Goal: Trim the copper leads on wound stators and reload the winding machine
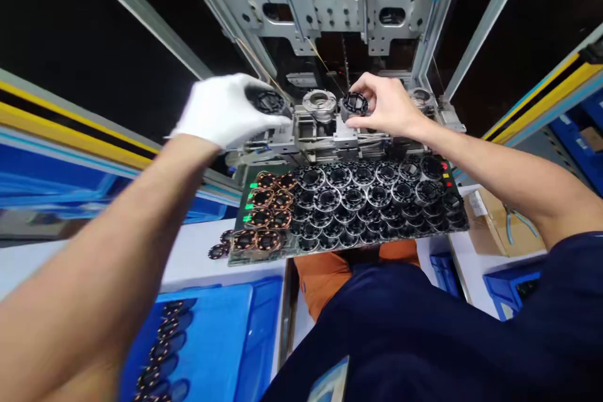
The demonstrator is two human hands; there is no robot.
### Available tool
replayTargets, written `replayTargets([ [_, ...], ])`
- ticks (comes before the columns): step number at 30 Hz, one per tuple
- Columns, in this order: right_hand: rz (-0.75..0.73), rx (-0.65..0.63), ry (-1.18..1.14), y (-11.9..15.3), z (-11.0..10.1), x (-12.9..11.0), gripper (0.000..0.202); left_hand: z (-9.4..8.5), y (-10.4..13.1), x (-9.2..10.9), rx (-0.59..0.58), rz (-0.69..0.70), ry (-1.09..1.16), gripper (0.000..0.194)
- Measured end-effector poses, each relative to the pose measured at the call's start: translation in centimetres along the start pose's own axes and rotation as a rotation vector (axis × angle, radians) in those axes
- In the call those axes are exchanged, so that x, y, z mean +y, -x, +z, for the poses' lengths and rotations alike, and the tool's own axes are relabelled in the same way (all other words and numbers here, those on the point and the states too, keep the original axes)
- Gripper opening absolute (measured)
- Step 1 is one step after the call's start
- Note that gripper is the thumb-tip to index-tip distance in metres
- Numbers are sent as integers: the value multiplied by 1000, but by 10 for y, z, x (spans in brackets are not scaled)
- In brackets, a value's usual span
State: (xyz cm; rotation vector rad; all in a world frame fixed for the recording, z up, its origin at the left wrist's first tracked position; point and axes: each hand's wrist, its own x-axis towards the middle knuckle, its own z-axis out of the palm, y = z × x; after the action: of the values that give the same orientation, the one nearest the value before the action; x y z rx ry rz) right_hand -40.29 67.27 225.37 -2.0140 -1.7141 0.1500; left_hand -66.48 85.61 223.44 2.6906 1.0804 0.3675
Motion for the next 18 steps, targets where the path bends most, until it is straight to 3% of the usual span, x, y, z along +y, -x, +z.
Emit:
replayTargets([
  [3, 54, -36, 9, -27, 38, 13, 54, 32, -7, -16, -9, -111, 163, 91],
  [5, 68, -57, 28, -33, 50, 19, 52, 45, -8, -26, -43, -132, 200, 92],
  [10, 38, -51, 47, -34, 48, 21, 57, 50, -10, -43, -25, -106, 225, 90],
  [18, 62, -105, 115, -45, 47, 17, 55, 57, -11, -47, -7, -62, 370, 84],
])
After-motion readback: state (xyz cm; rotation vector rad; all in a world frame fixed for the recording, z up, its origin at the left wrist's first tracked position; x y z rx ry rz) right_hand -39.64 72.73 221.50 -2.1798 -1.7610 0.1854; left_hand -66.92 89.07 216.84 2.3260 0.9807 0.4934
